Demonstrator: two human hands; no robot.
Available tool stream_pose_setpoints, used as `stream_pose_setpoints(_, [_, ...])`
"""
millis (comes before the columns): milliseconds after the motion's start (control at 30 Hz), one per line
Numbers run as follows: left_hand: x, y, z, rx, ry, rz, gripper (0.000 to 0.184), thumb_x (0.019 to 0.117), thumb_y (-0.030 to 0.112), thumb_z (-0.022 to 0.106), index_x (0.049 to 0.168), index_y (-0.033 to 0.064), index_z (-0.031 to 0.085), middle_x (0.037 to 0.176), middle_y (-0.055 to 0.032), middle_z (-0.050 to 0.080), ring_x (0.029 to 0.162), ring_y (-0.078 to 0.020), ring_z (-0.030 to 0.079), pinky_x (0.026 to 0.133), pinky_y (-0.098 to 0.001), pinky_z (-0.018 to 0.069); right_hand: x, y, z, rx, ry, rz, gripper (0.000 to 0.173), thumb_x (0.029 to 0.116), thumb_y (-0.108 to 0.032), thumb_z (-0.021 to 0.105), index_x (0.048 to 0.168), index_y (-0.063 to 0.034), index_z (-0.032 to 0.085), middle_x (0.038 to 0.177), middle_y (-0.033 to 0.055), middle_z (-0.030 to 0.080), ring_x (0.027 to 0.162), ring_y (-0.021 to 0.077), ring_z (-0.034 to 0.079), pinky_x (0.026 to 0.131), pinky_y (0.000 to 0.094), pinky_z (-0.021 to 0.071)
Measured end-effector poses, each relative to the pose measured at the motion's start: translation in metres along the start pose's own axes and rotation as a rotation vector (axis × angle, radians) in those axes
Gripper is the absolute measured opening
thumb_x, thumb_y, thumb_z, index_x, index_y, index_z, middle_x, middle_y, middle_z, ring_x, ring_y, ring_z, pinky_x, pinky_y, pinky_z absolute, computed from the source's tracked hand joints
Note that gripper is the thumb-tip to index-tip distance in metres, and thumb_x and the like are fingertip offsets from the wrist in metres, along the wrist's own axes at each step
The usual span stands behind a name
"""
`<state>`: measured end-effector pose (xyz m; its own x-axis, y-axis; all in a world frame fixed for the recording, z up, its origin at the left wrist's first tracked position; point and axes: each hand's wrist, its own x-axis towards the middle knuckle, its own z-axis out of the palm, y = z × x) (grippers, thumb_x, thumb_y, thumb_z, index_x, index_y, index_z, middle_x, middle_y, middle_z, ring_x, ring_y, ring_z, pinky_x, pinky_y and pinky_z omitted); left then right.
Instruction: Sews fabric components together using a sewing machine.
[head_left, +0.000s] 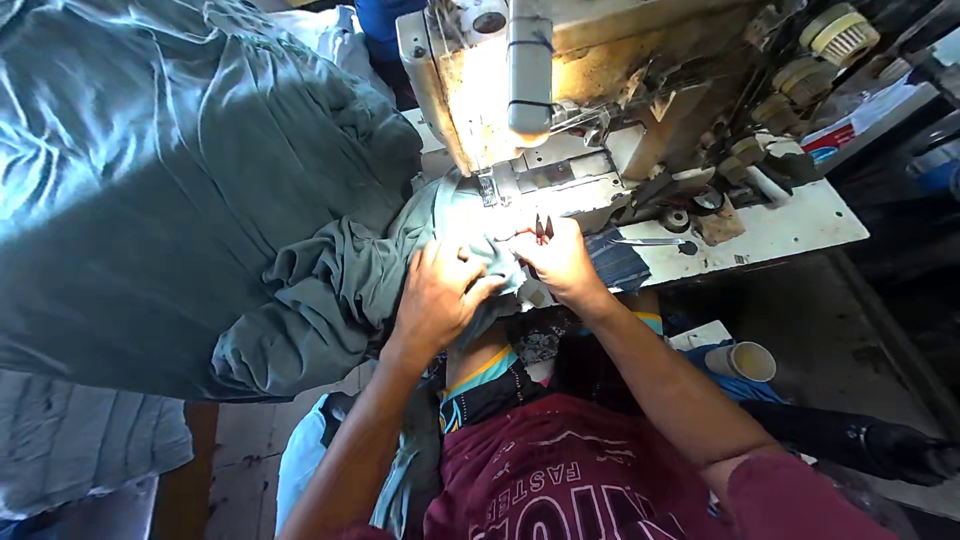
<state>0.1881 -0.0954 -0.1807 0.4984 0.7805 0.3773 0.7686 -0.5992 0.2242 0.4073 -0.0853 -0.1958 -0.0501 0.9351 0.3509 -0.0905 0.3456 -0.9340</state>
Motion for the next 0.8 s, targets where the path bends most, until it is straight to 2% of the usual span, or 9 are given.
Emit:
stream_pose_setpoints(100, [-0.032,-0.014,-0.030,0.106,-0.016,-0.140,0.041,0.1039,0.049,0.053,0.087,0.0156,0.071,0.127,-0.0107,0.058,0.117,-0.0348,0.055,0.095,-0.0590,0.0479,0.011,-0.003,-0.006,-0.163,-0.047,-0.011,0.009,0.0992,-0.014,0.065,0.098,-0.0050,0.065,0.071,0.0071,0.062,0.054,0.0142,0.057,0.048,0.0283,0.0498])
stream_pose_setpoints(133, [-0.040,-0.017,-0.048,0.108,0.025,-0.167,0.040,0.1038,0.045,0.055,0.088,0.0121,0.071,0.128,-0.0135,0.058,0.118,-0.0362,0.055,0.097,-0.0592,0.0472,0.020,-0.003,-0.008,-0.288,-0.039,-0.060,0.014,0.1015,-0.019,0.064,0.098,-0.0058,0.067,0.076,0.0051,0.065,0.063,0.0123,0.063,0.059,0.0294,0.0557])
stream_pose_setpoints(200, [-0.052,-0.016,-0.085,0.110,0.121,-0.188,0.037,0.1037,0.041,0.056,0.095,0.0089,0.071,0.131,-0.0150,0.057,0.122,-0.0337,0.055,0.102,-0.0544,0.0475,0.037,-0.005,-0.010,-0.447,-0.024,-0.179,0.016,0.1002,-0.016,0.063,0.104,-0.0078,0.076,0.091,0.0029,0.074,0.083,0.0089,0.070,0.081,0.0309,0.0589])
stream_pose_setpoints(367, [-0.053,0.015,-0.123,-0.039,0.243,-0.021,0.030,0.0993,0.036,0.064,0.089,0.0082,0.071,0.134,-0.0102,0.056,0.120,-0.0199,0.057,0.099,-0.0381,0.0524,0.054,-0.009,-0.008,-0.402,-0.234,-0.396,0.021,0.0993,-0.006,0.063,0.116,-0.0050,0.075,0.117,0.0081,0.072,0.107,0.0125,0.068,0.098,0.0314,0.0566])
stream_pose_setpoints(500, [-0.045,0.031,-0.110,-0.263,0.223,0.134,0.026,0.1015,0.027,0.063,0.085,0.0071,0.067,0.132,-0.0076,0.065,0.123,-0.0211,0.063,0.102,-0.0412,0.0568,0.044,-0.008,-0.008,-0.204,-0.481,-0.359,0.015,0.0979,-0.008,0.068,0.109,-0.0019,0.076,0.106,0.0069,0.075,0.099,0.0107,0.071,0.092,0.0301,0.0591])
stream_pose_setpoints(567, [-0.042,0.032,-0.097,-0.359,0.246,0.159,0.024,0.1035,0.023,0.060,0.087,0.0069,0.066,0.120,-0.0058,0.069,0.115,-0.0196,0.067,0.097,-0.0394,0.0597,0.019,-0.017,-0.012,-0.226,-0.475,-0.326,0.013,0.0950,-0.007,0.072,0.106,-0.0035,0.077,0.100,0.0051,0.076,0.092,0.0087,0.071,0.084,0.0275,0.0602])
stream_pose_setpoints(667, [-0.036,0.031,-0.064,-0.419,0.286,0.202,0.027,0.1039,0.024,0.059,0.082,0.0079,0.062,0.097,-0.0038,0.066,0.097,-0.0151,0.067,0.083,-0.0336,0.0594,-0.015,-0.022,-0.016,-0.295,-0.450,-0.343,0.012,0.0960,-0.008,0.071,0.106,-0.0048,0.077,0.105,0.0041,0.073,0.098,0.0107,0.069,0.088,0.0301,0.0600])
stream_pose_setpoints(733, [-0.031,0.028,-0.034,-0.348,0.333,0.238,0.033,0.0949,0.035,0.074,0.081,0.0082,0.062,0.089,-0.0040,0.064,0.087,-0.0143,0.065,0.075,-0.0311,0.0573,-0.038,-0.013,-0.019,-0.309,-0.367,-0.297,0.012,0.0975,-0.008,0.069,0.107,-0.0055,0.076,0.102,0.0036,0.073,0.094,0.0103,0.070,0.085,0.0314,0.0614])
stream_pose_setpoints(800, [-0.024,0.023,-0.002,-0.139,0.362,0.241,0.049,0.0814,0.056,0.081,0.095,0.0113,0.070,0.096,-0.0059,0.067,0.090,-0.0180,0.064,0.078,-0.0350,0.0542,-0.055,-0.002,-0.020,-0.311,-0.279,-0.261,0.012,0.0985,-0.008,0.068,0.107,-0.0059,0.076,0.103,0.0033,0.074,0.095,0.0108,0.070,0.086,0.0317,0.0612])
